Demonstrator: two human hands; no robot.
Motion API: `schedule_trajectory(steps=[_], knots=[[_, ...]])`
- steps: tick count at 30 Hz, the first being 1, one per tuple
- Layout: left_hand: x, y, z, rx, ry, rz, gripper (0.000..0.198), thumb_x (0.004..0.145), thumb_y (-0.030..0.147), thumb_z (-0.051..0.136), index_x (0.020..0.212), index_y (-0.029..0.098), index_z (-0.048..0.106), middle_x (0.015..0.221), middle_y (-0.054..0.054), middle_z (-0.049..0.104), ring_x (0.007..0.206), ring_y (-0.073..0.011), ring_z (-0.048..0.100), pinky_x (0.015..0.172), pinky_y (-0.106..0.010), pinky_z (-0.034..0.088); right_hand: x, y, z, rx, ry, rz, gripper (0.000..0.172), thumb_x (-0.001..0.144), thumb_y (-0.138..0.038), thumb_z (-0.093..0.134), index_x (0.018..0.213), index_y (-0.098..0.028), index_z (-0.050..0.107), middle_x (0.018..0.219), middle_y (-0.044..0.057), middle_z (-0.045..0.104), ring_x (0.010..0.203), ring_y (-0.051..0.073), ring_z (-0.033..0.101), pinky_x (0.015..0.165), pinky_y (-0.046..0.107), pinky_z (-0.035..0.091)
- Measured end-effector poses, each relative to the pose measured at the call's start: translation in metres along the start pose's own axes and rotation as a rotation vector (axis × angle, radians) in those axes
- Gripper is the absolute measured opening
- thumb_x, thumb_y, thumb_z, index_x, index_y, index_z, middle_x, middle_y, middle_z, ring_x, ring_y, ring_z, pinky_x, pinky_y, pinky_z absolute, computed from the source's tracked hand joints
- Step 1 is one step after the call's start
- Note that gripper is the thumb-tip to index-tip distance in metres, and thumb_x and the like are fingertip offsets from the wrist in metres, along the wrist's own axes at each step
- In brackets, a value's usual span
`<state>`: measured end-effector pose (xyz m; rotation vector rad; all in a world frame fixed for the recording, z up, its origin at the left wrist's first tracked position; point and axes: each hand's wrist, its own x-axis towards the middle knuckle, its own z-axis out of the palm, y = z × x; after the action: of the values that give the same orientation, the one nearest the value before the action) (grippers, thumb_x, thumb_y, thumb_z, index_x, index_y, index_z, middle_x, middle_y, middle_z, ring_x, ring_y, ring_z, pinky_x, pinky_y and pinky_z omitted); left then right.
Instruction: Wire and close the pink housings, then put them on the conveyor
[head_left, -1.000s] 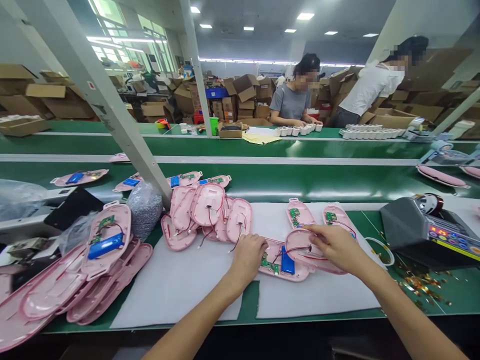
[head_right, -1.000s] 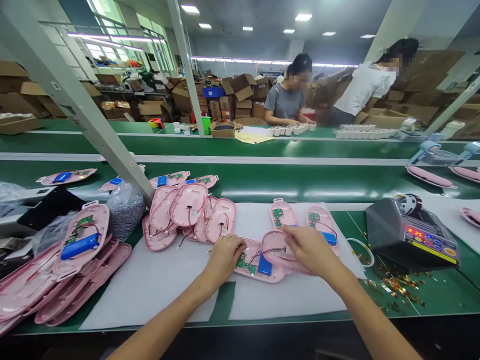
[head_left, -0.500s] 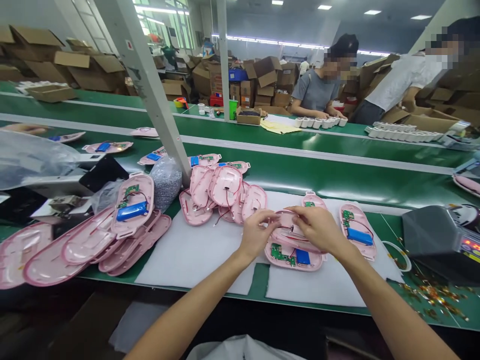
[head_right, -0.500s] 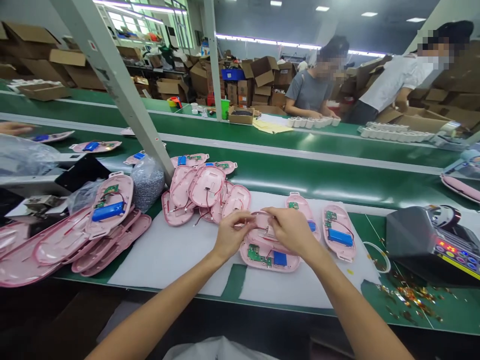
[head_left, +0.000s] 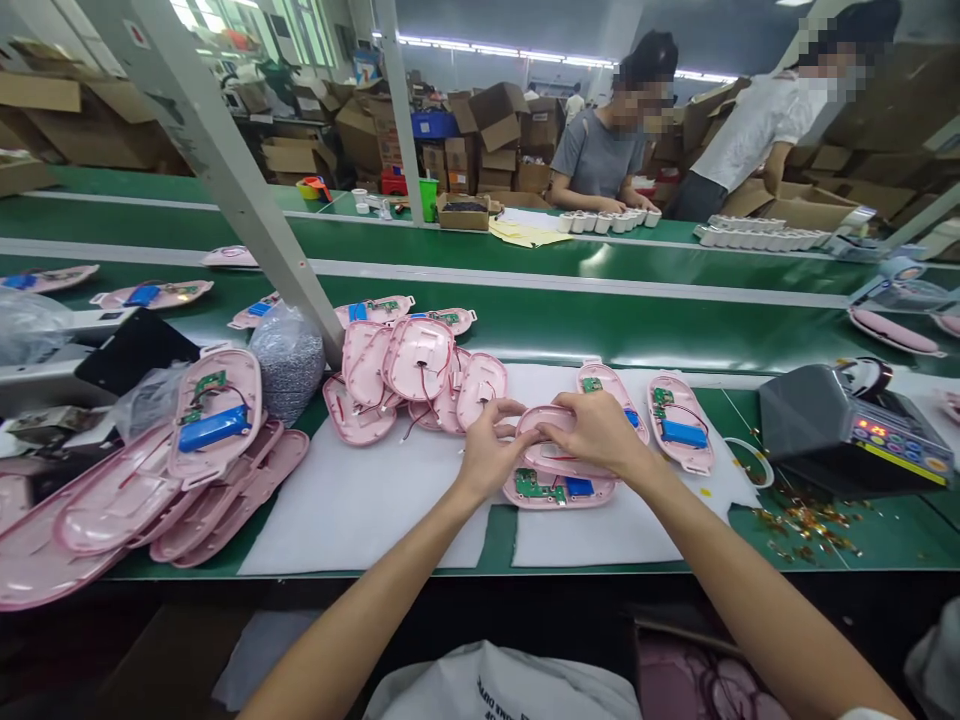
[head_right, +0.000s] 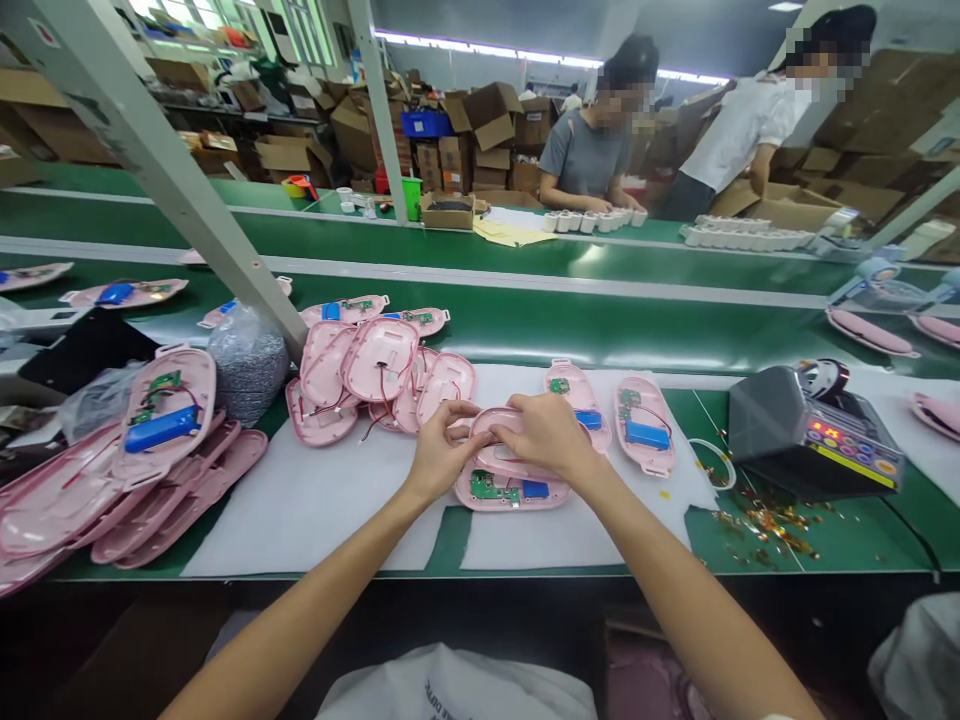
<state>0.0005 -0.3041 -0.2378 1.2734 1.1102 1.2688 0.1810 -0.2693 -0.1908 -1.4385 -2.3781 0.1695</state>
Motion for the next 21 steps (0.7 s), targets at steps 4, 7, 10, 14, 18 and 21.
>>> schedule_trajectory(steps=[4, 7, 10, 14, 18, 21], knots=[[0.003, -0.003, -0.005, -0.001, -0.186, -0.103, 0.042, 0.078, 0.047, 0.069, 0.099, 0.012, 0.062, 0.078, -0.005, 0.064, 0.070, -0.0170, 0.063, 0.061, -0.023, 0.052, -0.001, 0.006, 0.009, -0.002, 0.010, -0.036, 0.023, 0.085, -0.038, 0.061, 0.084, -0.016, 0.066, 0.073, 0.005, 0.068, 0.069, 0.020, 0.063, 0.065, 0.029, 0.037], [0.004, -0.003, -0.006, 0.037, -0.188, -0.138, 0.043, 0.075, 0.051, 0.072, 0.091, 0.013, 0.058, 0.060, 0.003, 0.052, 0.050, -0.0103, 0.049, 0.045, -0.017, 0.039, 0.001, -0.003, 0.010, 0.017, 0.026, -0.075, 0.023, 0.088, -0.034, 0.058, 0.083, -0.013, 0.067, 0.077, 0.009, 0.069, 0.072, 0.022, 0.065, 0.066, 0.030, 0.040], [0.006, 0.001, -0.005, 0.076, -0.145, -0.137, 0.049, 0.074, 0.053, 0.073, 0.095, 0.016, 0.050, 0.052, 0.009, 0.041, 0.040, -0.0071, 0.033, 0.035, -0.014, 0.023, 0.000, -0.008, 0.003, 0.018, 0.030, -0.135, 0.021, 0.088, -0.033, 0.059, 0.090, -0.014, 0.068, 0.085, 0.009, 0.071, 0.080, 0.021, 0.067, 0.070, 0.028, 0.046], [0.017, 0.002, -0.010, 0.175, -0.121, -0.187, 0.056, 0.070, 0.061, 0.073, 0.095, 0.018, 0.047, 0.053, 0.009, 0.037, 0.041, -0.0069, 0.030, 0.037, -0.013, 0.020, -0.037, 0.041, -0.017, 0.352, 0.443, 0.088, 0.033, 0.084, -0.042, 0.066, 0.108, -0.020, 0.067, 0.102, 0.004, 0.071, 0.093, 0.017, 0.066, 0.086, 0.027, 0.051], [0.024, 0.000, -0.017, 0.191, -0.111, -0.269, 0.064, 0.064, 0.065, 0.077, 0.098, 0.019, 0.049, 0.056, 0.008, 0.037, 0.047, -0.0082, 0.032, 0.041, -0.014, 0.022, -0.124, 0.140, -0.040, 0.904, 1.191, 0.974, 0.040, 0.083, -0.056, 0.059, 0.077, -0.016, 0.060, 0.061, 0.000, 0.060, 0.052, 0.013, 0.059, 0.051, 0.025, 0.052], [0.024, 0.001, -0.018, 0.229, -0.087, -0.304, 0.067, 0.062, 0.065, 0.079, 0.102, 0.019, 0.052, 0.054, 0.008, 0.030, 0.047, -0.0079, 0.027, 0.041, -0.014, 0.019, -0.163, 0.201, -0.049, 1.077, 1.196, 1.163, 0.042, 0.083, -0.054, 0.057, 0.074, -0.013, 0.060, 0.062, 0.005, 0.063, 0.051, 0.016, 0.061, 0.044, 0.028, 0.053]])
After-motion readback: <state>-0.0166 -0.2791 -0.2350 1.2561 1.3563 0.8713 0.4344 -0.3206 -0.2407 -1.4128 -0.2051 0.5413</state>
